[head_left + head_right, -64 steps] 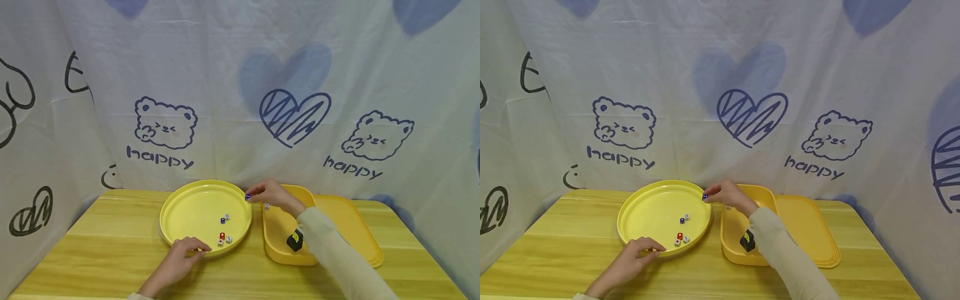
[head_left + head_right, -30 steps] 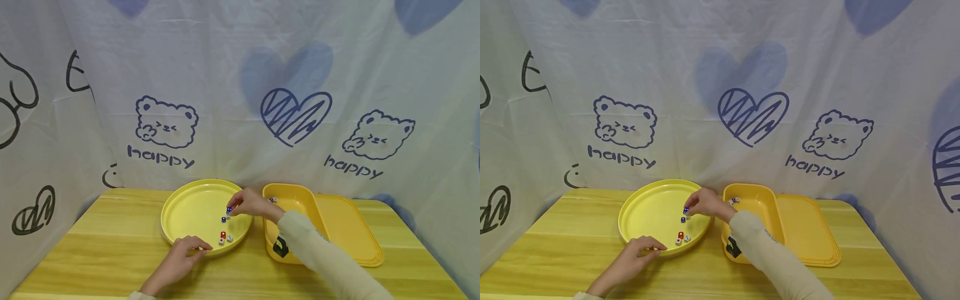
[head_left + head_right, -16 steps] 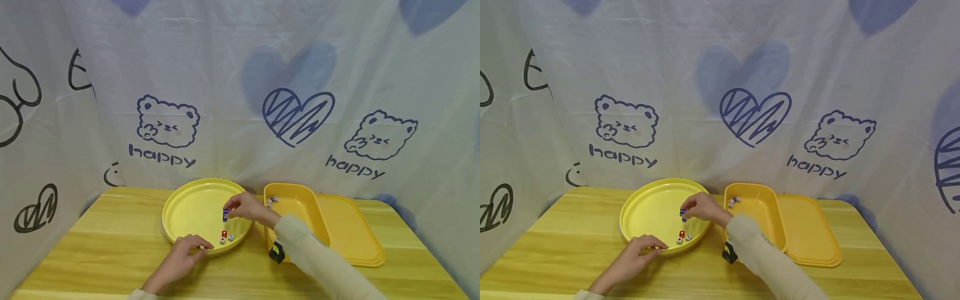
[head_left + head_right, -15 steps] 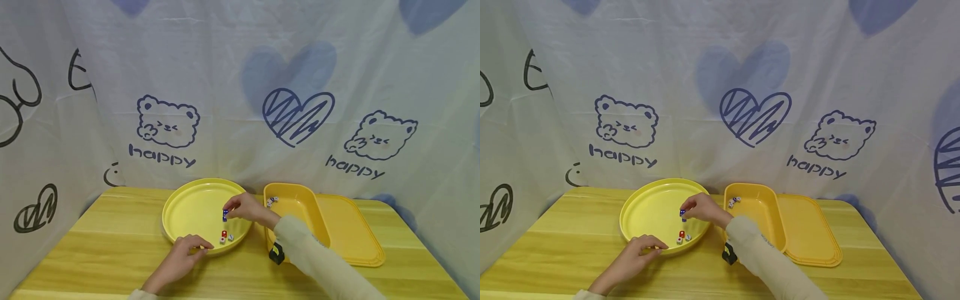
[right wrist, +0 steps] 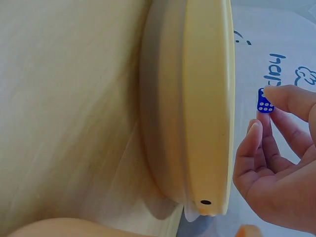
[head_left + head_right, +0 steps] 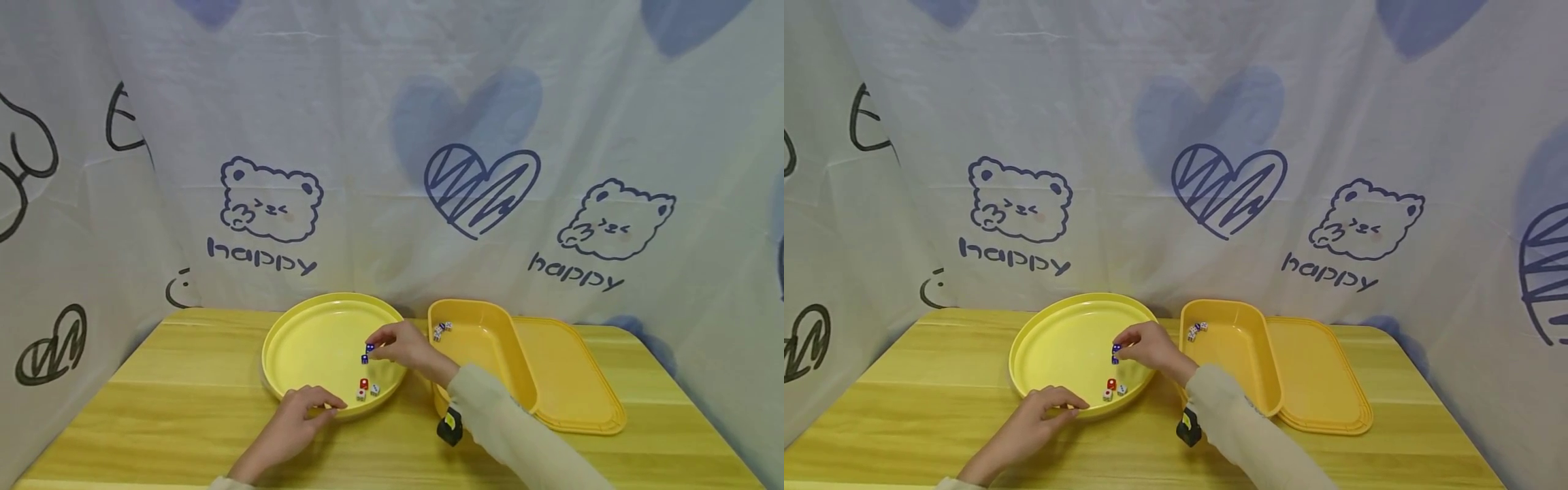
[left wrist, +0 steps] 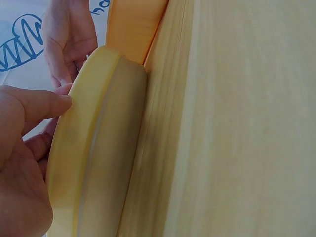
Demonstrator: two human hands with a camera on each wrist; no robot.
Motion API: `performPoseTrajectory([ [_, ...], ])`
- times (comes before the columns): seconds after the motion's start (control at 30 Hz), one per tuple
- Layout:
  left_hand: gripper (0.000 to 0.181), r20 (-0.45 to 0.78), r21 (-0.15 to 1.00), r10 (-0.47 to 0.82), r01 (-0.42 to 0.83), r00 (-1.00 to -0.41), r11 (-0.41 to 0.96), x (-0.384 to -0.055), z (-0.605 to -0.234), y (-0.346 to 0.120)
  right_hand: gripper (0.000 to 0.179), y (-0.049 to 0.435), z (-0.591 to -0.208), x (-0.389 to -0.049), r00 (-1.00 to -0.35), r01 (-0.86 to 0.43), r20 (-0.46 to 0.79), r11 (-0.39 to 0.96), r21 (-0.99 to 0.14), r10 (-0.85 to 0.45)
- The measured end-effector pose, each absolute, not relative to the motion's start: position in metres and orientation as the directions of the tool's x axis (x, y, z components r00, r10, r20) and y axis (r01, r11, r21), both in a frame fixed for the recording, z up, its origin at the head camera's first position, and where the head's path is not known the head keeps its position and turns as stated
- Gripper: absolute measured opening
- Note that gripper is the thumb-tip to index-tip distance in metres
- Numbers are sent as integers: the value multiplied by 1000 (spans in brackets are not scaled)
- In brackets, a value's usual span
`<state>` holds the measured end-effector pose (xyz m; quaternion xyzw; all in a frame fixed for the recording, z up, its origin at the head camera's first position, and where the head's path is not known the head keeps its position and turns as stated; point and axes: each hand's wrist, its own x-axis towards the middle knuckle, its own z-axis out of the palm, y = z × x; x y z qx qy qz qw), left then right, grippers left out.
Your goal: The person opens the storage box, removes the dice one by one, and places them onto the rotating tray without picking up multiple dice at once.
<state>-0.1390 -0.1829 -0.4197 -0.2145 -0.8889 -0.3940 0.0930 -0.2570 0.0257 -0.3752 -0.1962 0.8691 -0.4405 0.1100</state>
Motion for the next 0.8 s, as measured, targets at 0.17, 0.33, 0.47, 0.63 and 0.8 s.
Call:
performPoseTrajectory([
  [0.17, 16, 339, 657, 304, 455, -891, 601, -139, -419, -182, 16, 28, -379, -258, -901, -244, -3, 513, -823, -434],
  [0.33, 17, 335, 659, 302, 451, -892, 602, -138, -417, -181, 17, 30, -380, -258, -899, -249, 1, 509, -824, -438],
  [0.47, 17, 319, 667, 299, 437, -899, 604, -138, -415, -180, 23, 31, -380, -257, -908, -235, -1, 512, -826, -419],
  [0.63, 16, 305, 675, 296, 425, -905, 603, -138, -412, -181, 28, 31, -376, -256, -916, -198, -13, 482, -853, -400],
  [0.8, 17, 296, 673, 290, 415, -910, 612, -138, -412, -180, 29, 34, -368, -260, -921, -159, -41, 471, -868, -387],
])
